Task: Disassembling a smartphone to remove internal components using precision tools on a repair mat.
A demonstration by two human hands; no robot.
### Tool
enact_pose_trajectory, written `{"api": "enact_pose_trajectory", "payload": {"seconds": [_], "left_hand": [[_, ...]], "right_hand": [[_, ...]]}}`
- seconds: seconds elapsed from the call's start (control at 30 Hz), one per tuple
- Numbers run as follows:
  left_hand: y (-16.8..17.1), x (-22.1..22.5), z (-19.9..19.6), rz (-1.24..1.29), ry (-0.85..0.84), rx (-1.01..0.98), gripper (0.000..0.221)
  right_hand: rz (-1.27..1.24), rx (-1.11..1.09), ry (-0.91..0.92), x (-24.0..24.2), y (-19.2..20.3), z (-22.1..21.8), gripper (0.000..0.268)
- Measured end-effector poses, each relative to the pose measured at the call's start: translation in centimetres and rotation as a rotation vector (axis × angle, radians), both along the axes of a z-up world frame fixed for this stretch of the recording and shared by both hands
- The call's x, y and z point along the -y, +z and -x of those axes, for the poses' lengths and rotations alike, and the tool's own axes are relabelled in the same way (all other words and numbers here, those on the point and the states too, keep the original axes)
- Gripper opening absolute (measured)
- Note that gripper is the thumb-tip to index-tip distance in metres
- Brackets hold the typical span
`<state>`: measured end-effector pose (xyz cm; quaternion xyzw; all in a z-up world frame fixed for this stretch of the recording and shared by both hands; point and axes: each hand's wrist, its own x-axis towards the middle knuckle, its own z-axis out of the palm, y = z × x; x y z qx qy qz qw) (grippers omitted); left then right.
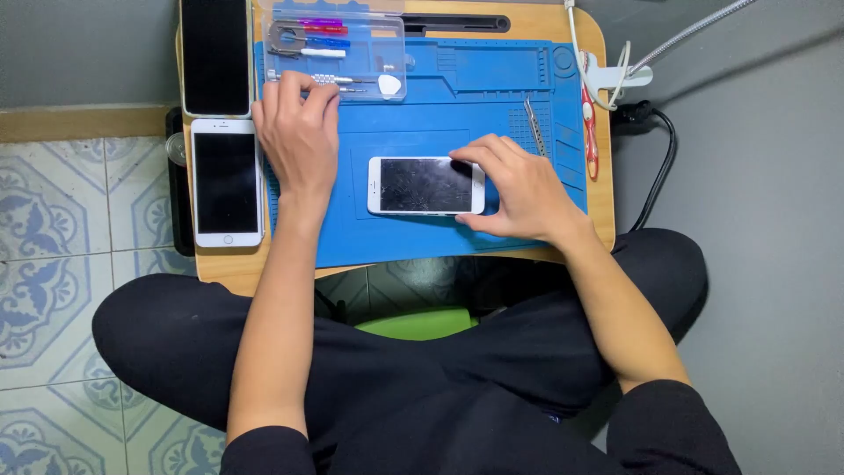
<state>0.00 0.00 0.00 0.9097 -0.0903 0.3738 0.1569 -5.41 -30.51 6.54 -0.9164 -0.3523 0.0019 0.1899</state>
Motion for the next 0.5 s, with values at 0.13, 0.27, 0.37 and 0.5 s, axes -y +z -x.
{"api": "enact_pose_trajectory", "payload": {"seconds": [0.13,0.27,0.37,0.5], "left_hand": [[-0.1,0.1,-0.5,-0.015,-0.010,0.046,0.014],[0.3,0.0,-0.2,0.032,-0.048,0.013,0.017],[2.5,0.5,1.8,0.114,-0.154,-0.080,0.025],[6.1,0.4,5.8,0.205,-0.543,-0.418,0.023]], "right_hand": [[-0.087,0.022,0.008,-0.3,0.1,0.3,0.068],[-0.264,0.083,0.029,-0.7,-0.4,0.3,0.071],[-0.385,0.088,0.041,-1.4,-0.9,0.1,0.073],[-0.681,0.086,0.039,-3.3,-2.7,-1.0,0.085]]}}
